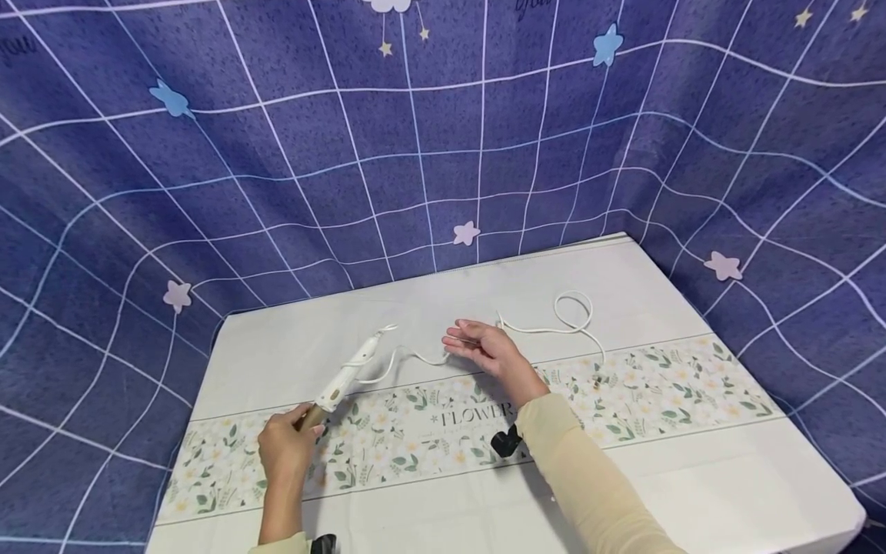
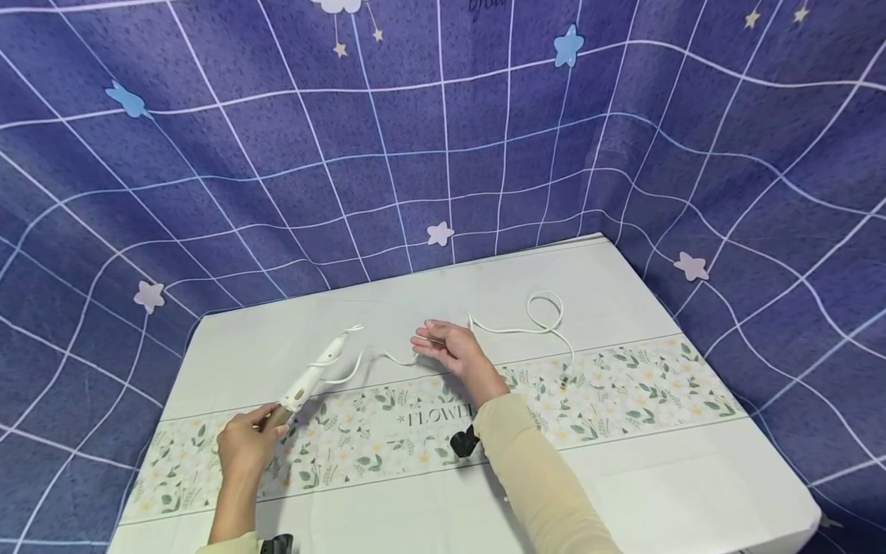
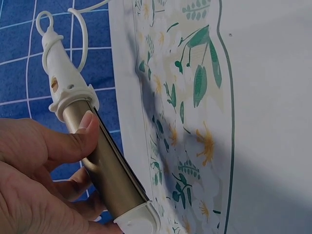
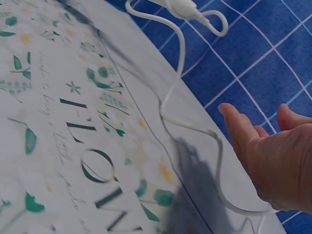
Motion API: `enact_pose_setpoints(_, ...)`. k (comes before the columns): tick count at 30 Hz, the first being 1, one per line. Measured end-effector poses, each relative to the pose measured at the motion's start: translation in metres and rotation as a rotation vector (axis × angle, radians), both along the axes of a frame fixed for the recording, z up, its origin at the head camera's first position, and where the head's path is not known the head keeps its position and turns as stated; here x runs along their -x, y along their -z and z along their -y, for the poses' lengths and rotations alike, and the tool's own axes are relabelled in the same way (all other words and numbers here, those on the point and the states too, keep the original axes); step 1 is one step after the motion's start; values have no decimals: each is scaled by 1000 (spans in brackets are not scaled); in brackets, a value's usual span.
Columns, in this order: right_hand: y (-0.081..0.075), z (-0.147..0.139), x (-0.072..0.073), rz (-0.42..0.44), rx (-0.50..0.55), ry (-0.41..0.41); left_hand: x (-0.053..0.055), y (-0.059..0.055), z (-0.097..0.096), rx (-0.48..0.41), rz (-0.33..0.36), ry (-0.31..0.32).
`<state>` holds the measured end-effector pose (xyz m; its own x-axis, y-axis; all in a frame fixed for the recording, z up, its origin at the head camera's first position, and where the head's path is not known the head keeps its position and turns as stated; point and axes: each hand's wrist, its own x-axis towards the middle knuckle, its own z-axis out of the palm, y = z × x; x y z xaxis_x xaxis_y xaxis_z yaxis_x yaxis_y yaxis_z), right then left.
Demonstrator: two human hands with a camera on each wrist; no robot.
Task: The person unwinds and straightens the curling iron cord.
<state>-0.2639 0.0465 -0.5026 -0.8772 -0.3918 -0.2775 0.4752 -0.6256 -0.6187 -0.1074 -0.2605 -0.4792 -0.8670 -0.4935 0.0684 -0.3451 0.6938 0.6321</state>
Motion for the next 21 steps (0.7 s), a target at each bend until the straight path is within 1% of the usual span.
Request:
enact_pose_setpoints(9, 5, 17, -6, 1, 10, -39, -1, -1, -2, 2, -5, -4)
enact_pose_setpoints(16, 8, 35, -12, 30, 23, -72, -1, -2, -3, 3, -10, -4)
enact_pose_setpoints(21, 8, 48, -15, 13, 22, -111, -1, -1, -5, -9, 3, 5)
